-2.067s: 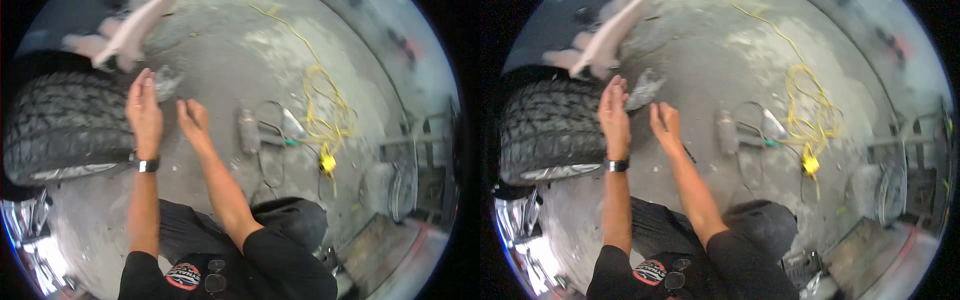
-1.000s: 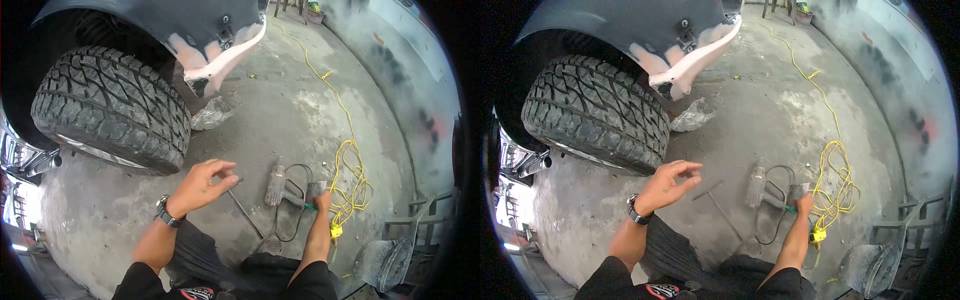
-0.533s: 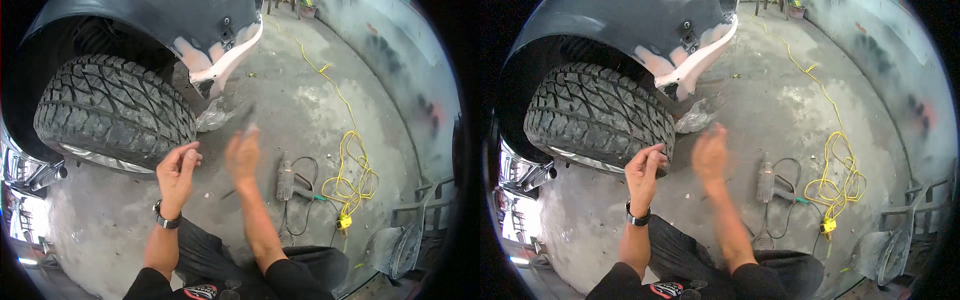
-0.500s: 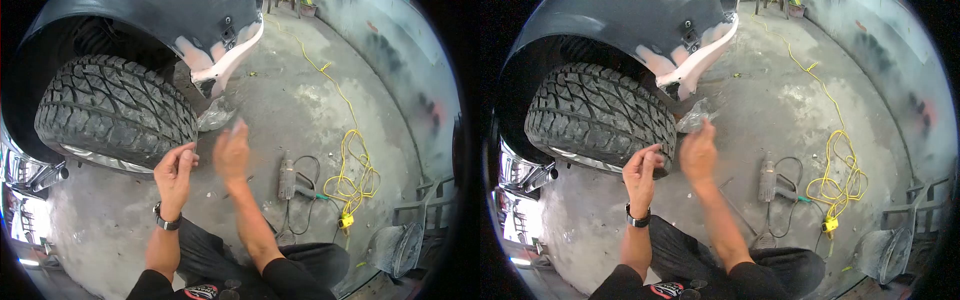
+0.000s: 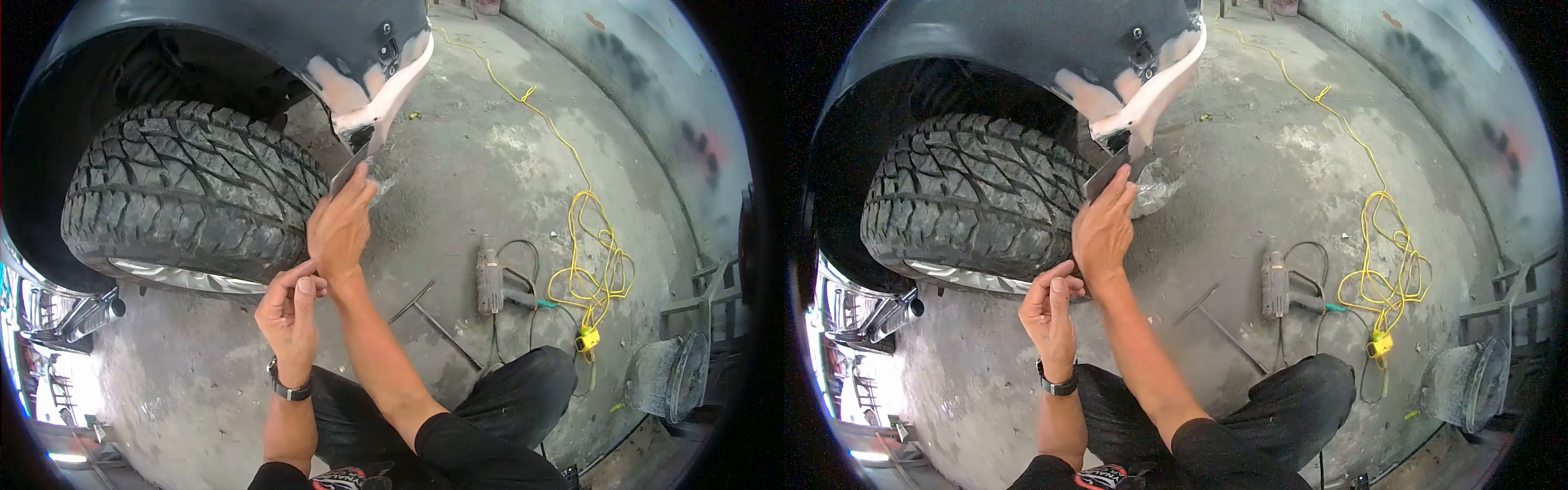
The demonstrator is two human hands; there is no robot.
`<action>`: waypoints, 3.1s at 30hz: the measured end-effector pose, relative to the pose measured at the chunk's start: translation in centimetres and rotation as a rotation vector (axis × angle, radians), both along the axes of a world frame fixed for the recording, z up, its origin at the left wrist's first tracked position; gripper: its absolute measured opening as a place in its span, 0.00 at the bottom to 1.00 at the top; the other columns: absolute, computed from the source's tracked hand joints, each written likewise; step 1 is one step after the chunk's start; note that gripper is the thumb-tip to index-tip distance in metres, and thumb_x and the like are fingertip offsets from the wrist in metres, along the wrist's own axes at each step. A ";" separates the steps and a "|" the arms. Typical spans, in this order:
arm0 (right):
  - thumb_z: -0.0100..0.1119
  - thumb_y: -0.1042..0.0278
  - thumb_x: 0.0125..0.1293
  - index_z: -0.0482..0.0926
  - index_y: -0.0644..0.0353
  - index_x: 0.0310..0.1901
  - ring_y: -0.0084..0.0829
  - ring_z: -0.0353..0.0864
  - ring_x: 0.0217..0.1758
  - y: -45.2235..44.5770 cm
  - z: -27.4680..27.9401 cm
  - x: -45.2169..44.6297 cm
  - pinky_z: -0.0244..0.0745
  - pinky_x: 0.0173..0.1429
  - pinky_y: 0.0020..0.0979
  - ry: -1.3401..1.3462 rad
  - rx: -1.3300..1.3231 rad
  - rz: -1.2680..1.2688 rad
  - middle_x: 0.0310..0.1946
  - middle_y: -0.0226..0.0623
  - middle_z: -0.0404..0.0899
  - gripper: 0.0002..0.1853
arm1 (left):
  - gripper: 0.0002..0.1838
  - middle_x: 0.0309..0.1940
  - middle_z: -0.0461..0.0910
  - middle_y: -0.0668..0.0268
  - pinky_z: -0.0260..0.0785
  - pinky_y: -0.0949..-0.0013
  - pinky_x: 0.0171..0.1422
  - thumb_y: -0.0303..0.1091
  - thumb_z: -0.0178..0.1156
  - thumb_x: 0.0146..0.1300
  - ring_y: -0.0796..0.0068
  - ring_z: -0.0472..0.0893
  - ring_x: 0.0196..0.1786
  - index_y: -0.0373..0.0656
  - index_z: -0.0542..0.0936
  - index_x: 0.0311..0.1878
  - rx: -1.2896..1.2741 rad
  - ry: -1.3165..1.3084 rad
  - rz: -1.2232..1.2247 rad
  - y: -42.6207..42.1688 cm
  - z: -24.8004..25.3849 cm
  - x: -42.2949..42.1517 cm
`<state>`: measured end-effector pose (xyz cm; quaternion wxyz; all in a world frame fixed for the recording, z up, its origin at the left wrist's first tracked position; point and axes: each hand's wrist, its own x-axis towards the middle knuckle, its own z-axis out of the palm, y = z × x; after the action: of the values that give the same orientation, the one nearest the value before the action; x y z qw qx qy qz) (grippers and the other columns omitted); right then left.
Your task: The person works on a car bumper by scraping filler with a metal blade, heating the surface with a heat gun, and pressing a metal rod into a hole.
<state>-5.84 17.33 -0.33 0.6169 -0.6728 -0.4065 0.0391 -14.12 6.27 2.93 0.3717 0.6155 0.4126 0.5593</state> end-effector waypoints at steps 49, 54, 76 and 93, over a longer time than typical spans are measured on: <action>0.53 0.75 0.69 0.78 0.69 0.51 0.57 0.80 0.43 -3.4 -3.4 9.2 0.76 0.47 0.47 0.143 0.298 0.117 0.41 0.54 0.78 0.12 | 0.13 0.35 0.83 0.66 0.74 0.75 0.45 0.33 0.59 0.75 0.81 0.80 0.38 0.33 0.83 0.53 -0.016 0.108 -0.061 0.7 -1.1 1.8; 0.55 0.77 0.66 0.80 0.63 0.50 0.53 0.82 0.45 -3.6 -1.8 13.9 0.77 0.49 0.44 -0.156 0.321 0.333 0.40 0.49 0.80 0.12 | 0.11 0.34 0.82 0.65 0.72 0.75 0.43 0.29 0.62 0.71 0.79 0.80 0.37 0.33 0.84 0.51 -0.007 0.112 -0.040 0.8 -1.1 1.8; 0.53 0.77 0.61 0.81 0.55 0.44 0.43 0.82 0.41 -2.4 10.3 18.8 0.79 0.41 0.42 -1.392 -0.269 0.347 0.36 0.38 0.79 0.12 | 0.11 0.29 0.83 0.63 0.73 0.71 0.40 0.26 0.69 0.62 0.74 0.82 0.33 0.37 0.85 0.47 0.159 0.201 -0.145 0.5 0.5 4.2; 0.57 0.73 0.61 0.82 0.52 0.46 0.40 0.85 0.44 -0.5 6.8 19.9 0.83 0.41 0.42 -1.362 -0.231 0.352 0.40 0.37 0.81 0.12 | 0.11 0.31 0.82 0.65 0.71 0.73 0.42 0.32 0.68 0.65 0.77 0.78 0.34 0.37 0.86 0.48 0.120 0.179 -0.189 0.2 0.6 4.7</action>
<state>14.04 16.83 6.48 0.1351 -0.5334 -0.7973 -0.2479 -9.46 6.44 3.53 0.3469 0.7203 0.3500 0.4882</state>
